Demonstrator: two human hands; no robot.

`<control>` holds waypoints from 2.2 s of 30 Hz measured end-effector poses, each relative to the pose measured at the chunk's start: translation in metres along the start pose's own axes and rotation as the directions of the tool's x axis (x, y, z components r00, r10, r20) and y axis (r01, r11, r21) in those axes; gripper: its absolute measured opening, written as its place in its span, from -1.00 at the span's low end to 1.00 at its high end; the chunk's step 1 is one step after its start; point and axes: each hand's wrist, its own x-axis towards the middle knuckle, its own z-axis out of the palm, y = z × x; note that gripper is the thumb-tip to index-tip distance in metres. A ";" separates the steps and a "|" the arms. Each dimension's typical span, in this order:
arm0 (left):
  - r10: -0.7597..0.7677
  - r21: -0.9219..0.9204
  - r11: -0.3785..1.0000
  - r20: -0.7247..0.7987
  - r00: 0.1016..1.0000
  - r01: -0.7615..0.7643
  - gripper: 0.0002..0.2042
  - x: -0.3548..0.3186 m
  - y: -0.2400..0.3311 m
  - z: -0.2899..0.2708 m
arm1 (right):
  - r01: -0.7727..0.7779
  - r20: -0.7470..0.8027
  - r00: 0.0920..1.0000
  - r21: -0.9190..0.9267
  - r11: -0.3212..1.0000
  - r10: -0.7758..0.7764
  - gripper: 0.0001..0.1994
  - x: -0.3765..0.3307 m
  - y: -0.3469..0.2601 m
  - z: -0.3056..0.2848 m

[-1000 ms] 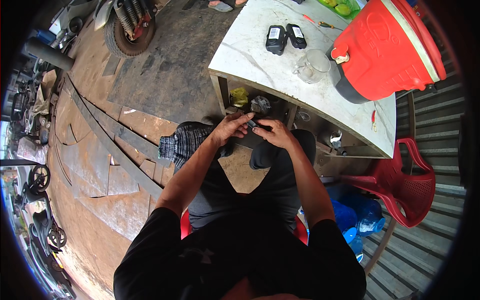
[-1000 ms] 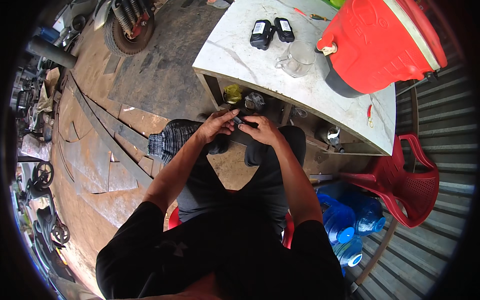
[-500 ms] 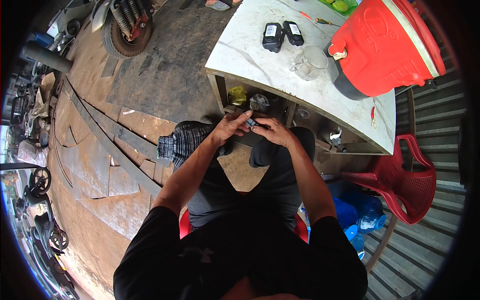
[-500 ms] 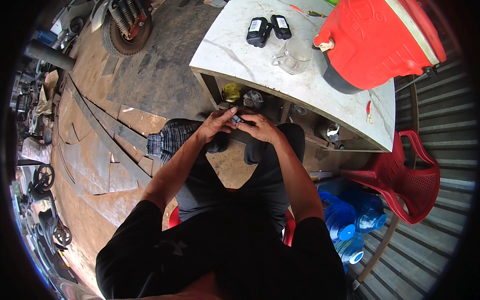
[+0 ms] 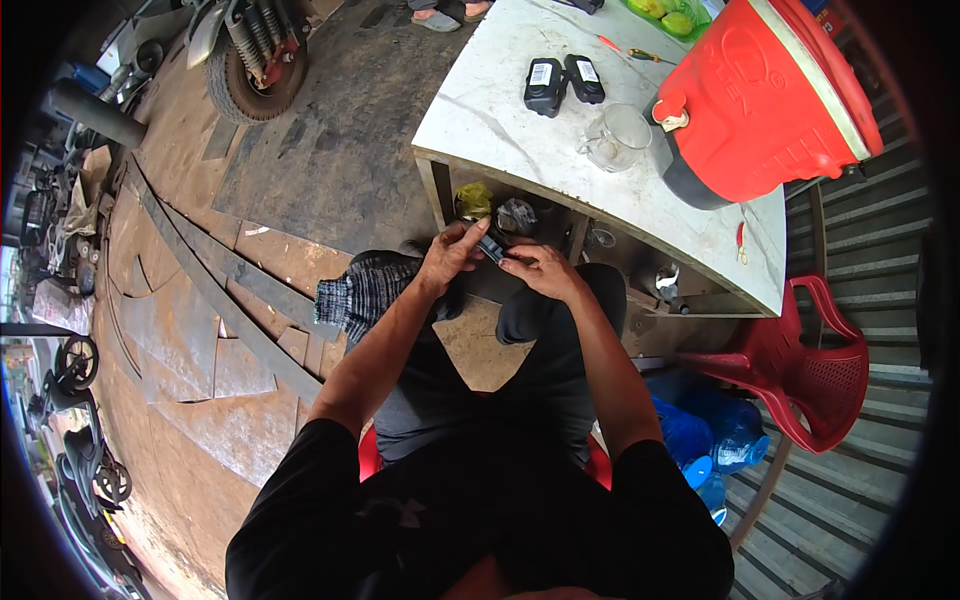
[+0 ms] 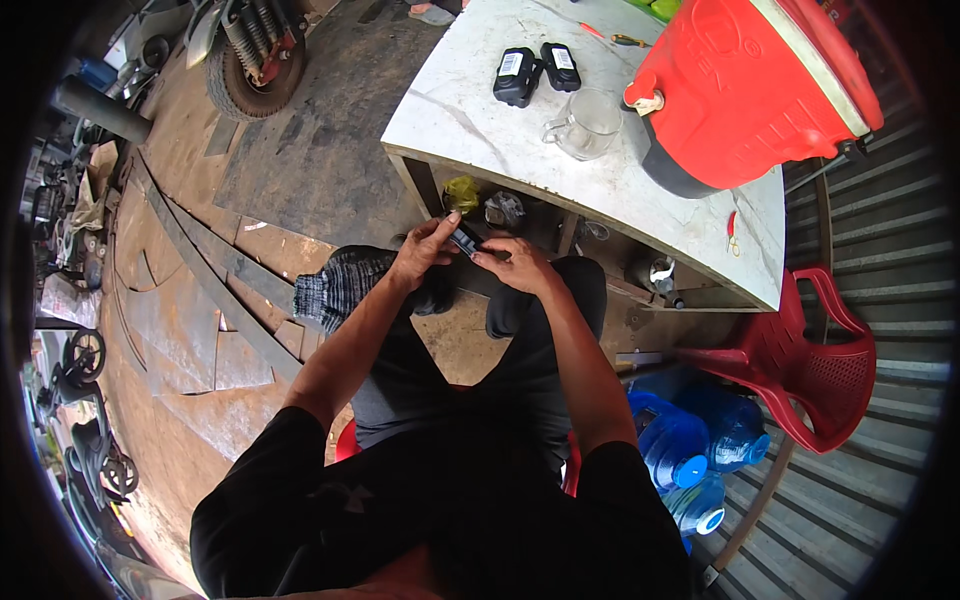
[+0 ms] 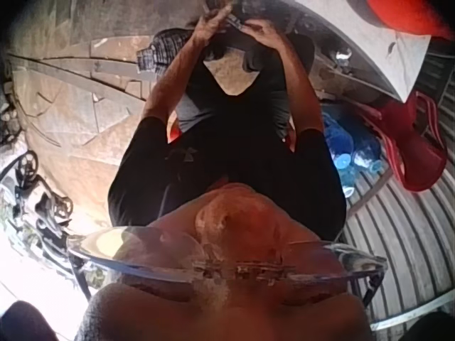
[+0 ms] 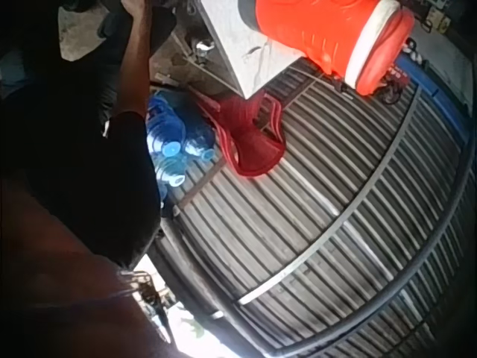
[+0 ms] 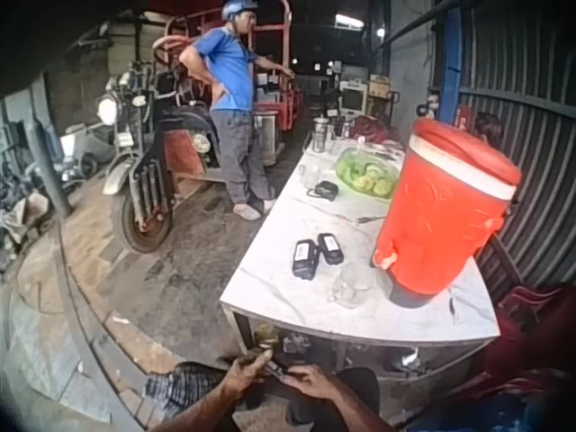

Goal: Cleaning and inspecting small electronic components or batteries on a workbench.

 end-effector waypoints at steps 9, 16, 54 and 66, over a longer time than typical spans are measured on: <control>-0.008 0.122 0.992 0.235 0.972 -0.021 -0.46 -0.011 0.006 0.008 | -0.004 0.217 0.976 0.024 1.000 -0.002 -0.59 0.001 0.014 -0.002; 0.004 0.070 0.997 0.197 0.980 -0.018 -0.42 -0.008 0.005 0.003 | -0.037 0.191 0.981 -0.012 0.999 0.039 -0.44 -0.004 -0.028 -0.011; 0.036 -0.060 0.998 0.011 0.999 -0.035 -0.50 0.006 -0.012 0.002 | -0.091 0.022 0.996 0.271 0.958 0.088 -0.38 0.000 0.000 -0.007; 0.599 0.406 0.705 0.097 0.795 -0.581 -0.42 0.009 -0.027 0.005 | -0.102 -0.001 0.994 0.212 0.972 0.105 -0.44 -0.001 0.015 0.002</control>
